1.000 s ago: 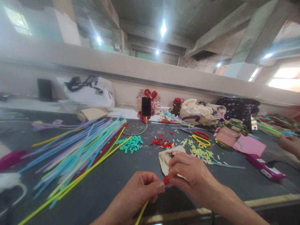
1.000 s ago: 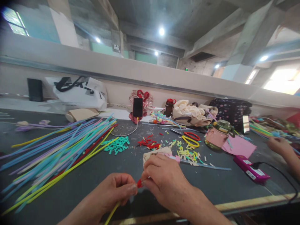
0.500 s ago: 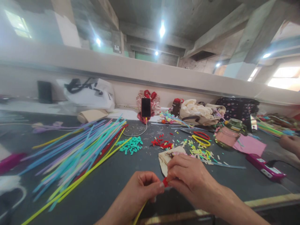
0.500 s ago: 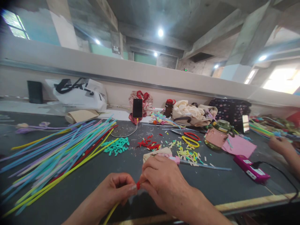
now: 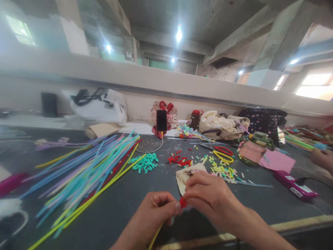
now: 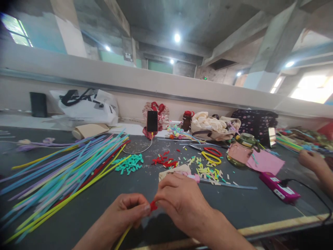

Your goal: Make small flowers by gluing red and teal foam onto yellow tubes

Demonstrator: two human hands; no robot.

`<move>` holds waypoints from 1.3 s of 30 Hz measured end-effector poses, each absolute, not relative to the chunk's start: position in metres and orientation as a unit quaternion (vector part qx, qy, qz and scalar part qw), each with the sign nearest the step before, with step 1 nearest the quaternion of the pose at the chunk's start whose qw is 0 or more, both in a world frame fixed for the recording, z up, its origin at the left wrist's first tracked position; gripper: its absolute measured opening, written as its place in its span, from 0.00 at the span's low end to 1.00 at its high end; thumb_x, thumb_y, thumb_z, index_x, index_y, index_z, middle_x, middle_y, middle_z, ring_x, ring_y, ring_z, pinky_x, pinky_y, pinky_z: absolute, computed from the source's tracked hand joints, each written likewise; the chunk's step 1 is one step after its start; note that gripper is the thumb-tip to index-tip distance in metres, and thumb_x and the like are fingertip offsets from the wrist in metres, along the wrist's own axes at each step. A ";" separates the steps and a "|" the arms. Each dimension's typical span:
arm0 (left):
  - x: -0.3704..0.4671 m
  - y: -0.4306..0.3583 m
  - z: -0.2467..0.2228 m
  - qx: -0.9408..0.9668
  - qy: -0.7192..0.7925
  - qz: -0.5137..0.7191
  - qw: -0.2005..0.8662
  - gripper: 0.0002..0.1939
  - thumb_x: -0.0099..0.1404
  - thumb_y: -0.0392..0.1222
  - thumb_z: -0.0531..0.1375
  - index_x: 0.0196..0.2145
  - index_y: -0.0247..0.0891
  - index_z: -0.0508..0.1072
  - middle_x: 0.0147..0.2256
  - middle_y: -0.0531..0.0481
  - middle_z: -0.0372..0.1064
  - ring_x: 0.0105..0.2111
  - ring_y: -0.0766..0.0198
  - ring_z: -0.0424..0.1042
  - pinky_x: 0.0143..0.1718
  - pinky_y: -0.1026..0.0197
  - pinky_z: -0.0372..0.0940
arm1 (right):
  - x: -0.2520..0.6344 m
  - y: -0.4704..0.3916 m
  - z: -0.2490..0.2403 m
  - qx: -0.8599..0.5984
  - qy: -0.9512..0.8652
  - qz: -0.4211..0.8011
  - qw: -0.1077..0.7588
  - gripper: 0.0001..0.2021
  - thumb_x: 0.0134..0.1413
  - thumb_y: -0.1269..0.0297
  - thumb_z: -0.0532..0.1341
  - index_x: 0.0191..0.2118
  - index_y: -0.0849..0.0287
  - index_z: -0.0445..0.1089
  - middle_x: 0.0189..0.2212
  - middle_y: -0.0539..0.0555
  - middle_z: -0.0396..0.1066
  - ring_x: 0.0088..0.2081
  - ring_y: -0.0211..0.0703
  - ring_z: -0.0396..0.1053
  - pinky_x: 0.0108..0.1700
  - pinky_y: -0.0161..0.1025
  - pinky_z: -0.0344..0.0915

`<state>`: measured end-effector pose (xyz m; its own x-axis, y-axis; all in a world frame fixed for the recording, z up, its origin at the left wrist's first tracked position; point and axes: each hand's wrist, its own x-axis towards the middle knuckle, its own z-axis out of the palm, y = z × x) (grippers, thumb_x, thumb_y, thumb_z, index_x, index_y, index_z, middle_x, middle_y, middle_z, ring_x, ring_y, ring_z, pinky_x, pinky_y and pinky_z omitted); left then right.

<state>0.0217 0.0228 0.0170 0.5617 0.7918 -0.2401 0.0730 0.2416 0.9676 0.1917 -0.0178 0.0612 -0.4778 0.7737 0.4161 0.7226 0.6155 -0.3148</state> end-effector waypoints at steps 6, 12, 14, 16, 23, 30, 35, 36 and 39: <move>0.016 0.019 0.012 0.394 0.361 0.311 0.786 0.09 0.47 0.41 0.60 0.16 0.34 0.68 0.11 0.58 0.55 0.12 0.76 0.45 0.15 0.70 0.36 | 0.202 -0.024 0.052 -0.501 -0.734 0.117 0.444 0.09 0.52 0.70 0.55 0.37 0.53 0.70 0.34 0.51 0.70 0.37 0.38 0.67 0.38 0.33 0.63; 0.014 0.015 0.013 0.309 0.341 0.312 0.831 0.07 0.48 0.37 0.59 0.16 0.33 0.68 0.10 0.57 0.56 0.10 0.80 0.42 0.13 0.74 0.35 | 0.188 -0.026 0.035 -0.464 -0.782 0.097 0.406 0.17 0.50 0.71 0.56 0.47 0.52 0.63 0.42 0.52 0.67 0.43 0.40 0.63 0.43 0.35 0.62; 0.015 0.016 0.011 0.290 0.339 0.319 0.836 0.07 0.48 0.37 0.59 0.17 0.33 0.67 0.10 0.57 0.57 0.10 0.80 0.44 0.13 0.75 0.37 | 0.184 -0.026 0.036 -0.458 -0.799 0.087 0.380 0.18 0.49 0.71 0.57 0.48 0.50 0.62 0.44 0.52 0.65 0.45 0.41 0.61 0.46 0.37 0.60; 0.015 0.016 0.008 0.279 0.329 0.326 0.841 0.07 0.48 0.36 0.60 0.16 0.33 0.67 0.10 0.57 0.56 0.10 0.81 0.44 0.13 0.75 0.39 | 0.183 -0.027 0.039 -0.458 -0.808 0.093 0.358 0.19 0.48 0.70 0.58 0.48 0.50 0.62 0.44 0.51 0.64 0.46 0.41 0.60 0.47 0.38 0.58; 0.017 0.017 0.001 0.274 0.300 0.331 0.852 0.08 0.46 0.36 0.61 0.16 0.32 0.66 0.10 0.58 0.55 0.09 0.81 0.45 0.11 0.76 0.38 | 0.180 -0.024 0.046 -0.464 -0.810 0.125 0.335 0.16 0.46 0.68 0.60 0.44 0.51 0.65 0.43 0.52 0.64 0.46 0.41 0.60 0.47 0.38 0.57; 0.015 0.016 0.007 0.267 0.327 0.317 0.850 0.07 0.47 0.35 0.60 0.17 0.32 0.66 0.11 0.57 0.57 0.10 0.81 0.49 0.11 0.77 0.41 | 0.179 -0.024 0.044 -0.465 -0.772 0.181 0.393 0.15 0.45 0.68 0.60 0.43 0.50 0.66 0.41 0.51 0.66 0.43 0.41 0.62 0.42 0.35 0.60; 0.011 0.017 0.003 0.217 0.338 0.322 0.857 0.06 0.49 0.37 0.61 0.21 0.33 0.67 0.13 0.55 0.62 0.10 0.80 0.54 0.12 0.78 0.45 | 0.181 -0.020 0.028 -0.480 -0.623 0.343 0.514 0.20 0.47 0.68 0.57 0.49 0.51 0.60 0.39 0.52 0.67 0.36 0.40 0.64 0.36 0.36 0.62; 0.011 0.018 0.002 0.205 0.334 0.323 0.862 0.06 0.48 0.37 0.62 0.22 0.34 0.68 0.14 0.54 0.64 0.10 0.79 0.56 0.11 0.78 0.46 | 0.180 -0.019 0.024 -0.477 -0.597 0.370 0.528 0.19 0.47 0.68 0.57 0.47 0.52 0.61 0.37 0.52 0.68 0.35 0.40 0.64 0.36 0.36 0.62; 0.011 0.022 -0.004 0.185 0.322 0.334 0.866 0.07 0.47 0.37 0.63 0.26 0.34 0.68 0.17 0.52 0.68 0.12 0.76 0.61 0.11 0.76 0.50 | 0.171 -0.016 0.015 -0.471 -0.556 0.414 0.545 0.15 0.45 0.68 0.59 0.42 0.56 0.65 0.32 0.52 0.68 0.34 0.39 0.65 0.36 0.35 0.61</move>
<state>0.0106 0.0216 -0.0042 0.5691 0.6982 -0.4343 -0.4594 0.7081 0.5363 0.1709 -0.0159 0.0147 0.0387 0.9755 0.2166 0.0730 0.2134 -0.9742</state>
